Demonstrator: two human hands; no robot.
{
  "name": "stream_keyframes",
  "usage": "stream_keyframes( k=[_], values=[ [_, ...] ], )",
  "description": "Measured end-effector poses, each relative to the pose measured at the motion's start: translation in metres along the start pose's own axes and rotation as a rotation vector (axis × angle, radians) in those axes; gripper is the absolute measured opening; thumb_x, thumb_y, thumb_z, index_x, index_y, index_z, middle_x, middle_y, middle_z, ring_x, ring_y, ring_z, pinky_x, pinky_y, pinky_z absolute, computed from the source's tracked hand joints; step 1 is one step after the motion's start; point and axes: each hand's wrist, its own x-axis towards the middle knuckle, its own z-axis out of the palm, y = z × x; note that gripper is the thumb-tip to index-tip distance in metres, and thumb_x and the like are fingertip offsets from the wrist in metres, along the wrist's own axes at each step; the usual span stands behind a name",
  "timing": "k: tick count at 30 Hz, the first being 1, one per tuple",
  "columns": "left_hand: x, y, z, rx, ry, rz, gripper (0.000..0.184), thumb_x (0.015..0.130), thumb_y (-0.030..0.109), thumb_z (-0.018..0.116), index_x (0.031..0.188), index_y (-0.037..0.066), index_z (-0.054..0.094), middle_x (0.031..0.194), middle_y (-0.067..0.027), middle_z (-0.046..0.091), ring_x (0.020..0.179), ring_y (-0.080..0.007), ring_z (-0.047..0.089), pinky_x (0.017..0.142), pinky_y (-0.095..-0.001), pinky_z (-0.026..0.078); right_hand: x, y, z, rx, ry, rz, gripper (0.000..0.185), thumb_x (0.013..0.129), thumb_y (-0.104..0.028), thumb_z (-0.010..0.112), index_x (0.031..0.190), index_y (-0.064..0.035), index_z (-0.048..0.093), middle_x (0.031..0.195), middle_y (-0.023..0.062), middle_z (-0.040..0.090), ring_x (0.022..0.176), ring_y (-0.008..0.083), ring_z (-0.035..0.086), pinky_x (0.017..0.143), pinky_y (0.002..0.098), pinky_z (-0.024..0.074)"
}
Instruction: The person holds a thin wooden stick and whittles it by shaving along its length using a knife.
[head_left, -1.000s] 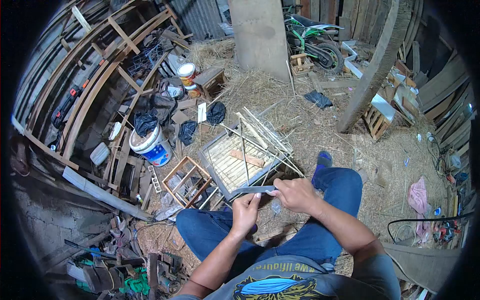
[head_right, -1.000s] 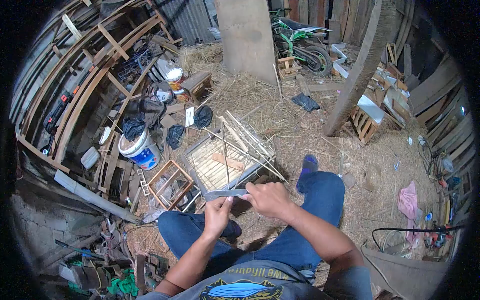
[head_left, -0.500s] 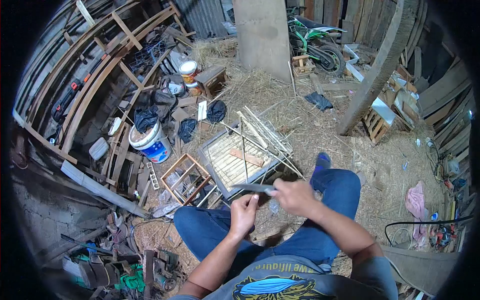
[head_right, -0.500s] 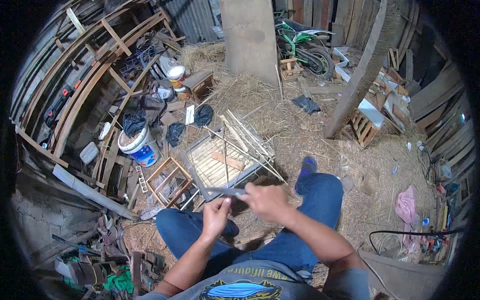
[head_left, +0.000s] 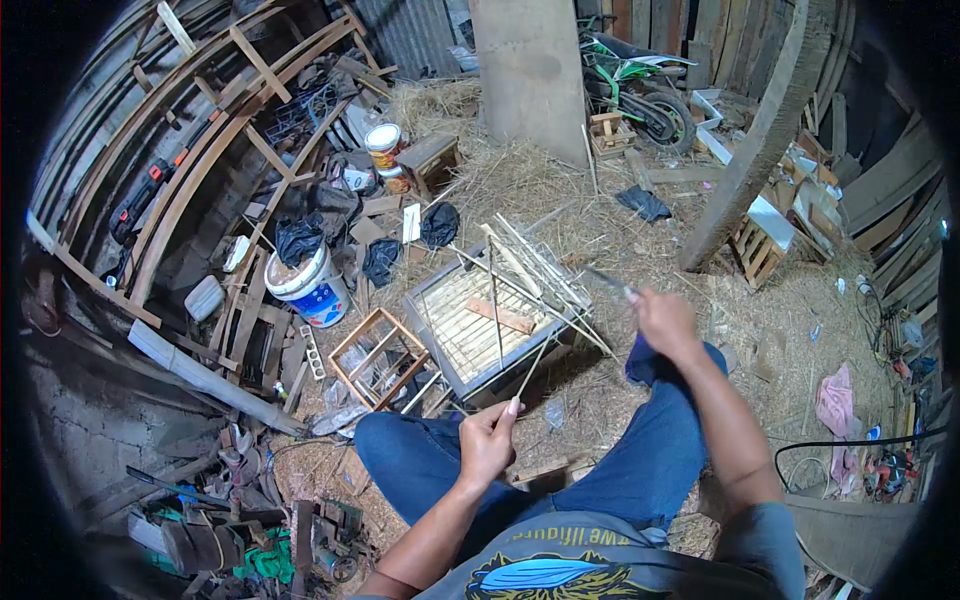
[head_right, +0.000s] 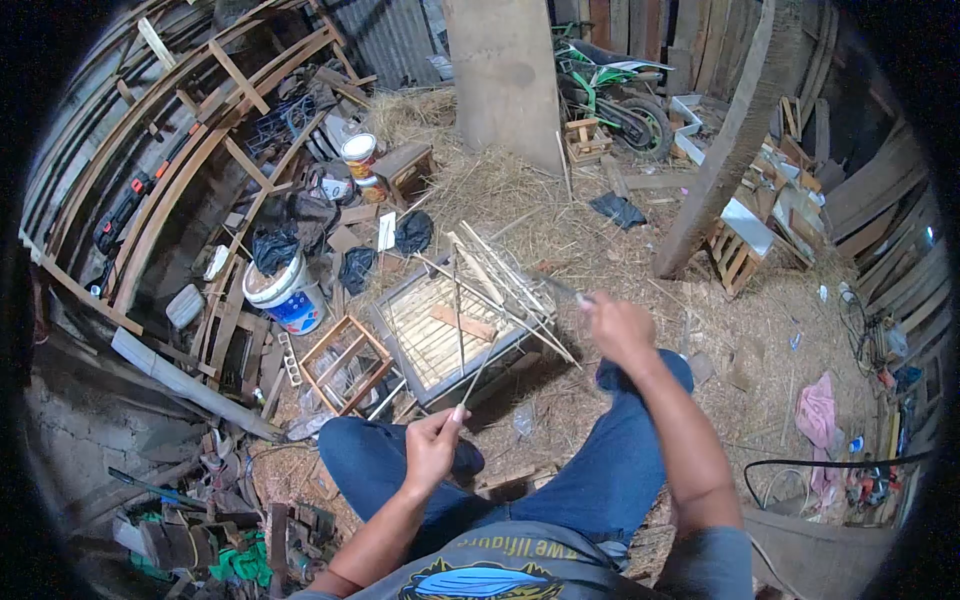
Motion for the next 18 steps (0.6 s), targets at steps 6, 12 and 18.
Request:
stream_keyframes(
  k=[6,12,18],
  values=[
    [0.025,0.005,0.018,-0.058,0.028,0.046,0.039,0.106,0.032,0.058,0.090,-0.001,0.072,0.063,0.0061,0.049,0.060,-0.0037,0.040,0.052,-0.0271,0.033,-0.035,-0.065,0.005,0.224,-0.104,-0.242,0.043,0.107,-0.049,0.037,0.098,-0.0110,0.055,0.069,0.0159,0.067,0.061,0.0387,0.068,0.053,0.0530,0.0520],
    [0.033,0.018,0.022,-0.179,0.002,0.065,0.029,0.101,0.019,0.065,0.114,-0.005,0.073,0.095,-0.0048,0.077,0.087,-0.0058,0.060,0.081,-0.0255,0.050,-0.037,-0.080,0.013,0.325,0.034,-0.382,0.030,0.101,-0.040,0.055,0.096,-0.0104,0.057,0.072,0.0128,0.070,0.064,0.0365,0.070,0.053,0.0494,0.0531],
    [0.012,0.007,0.013,-0.140,-0.001,0.070,0.030,0.102,0.023,0.065,0.113,-0.004,0.074,0.085,-0.0034,0.075,0.078,-0.0053,0.060,0.072,-0.0249,0.050,0.003,-0.008,0.008,0.117,0.016,0.069,0.024,0.102,-0.031,0.045,0.103,-0.0145,0.063,0.074,0.0129,0.070,0.064,0.0356,0.070,0.057,0.0525,0.0540]
  ],
)
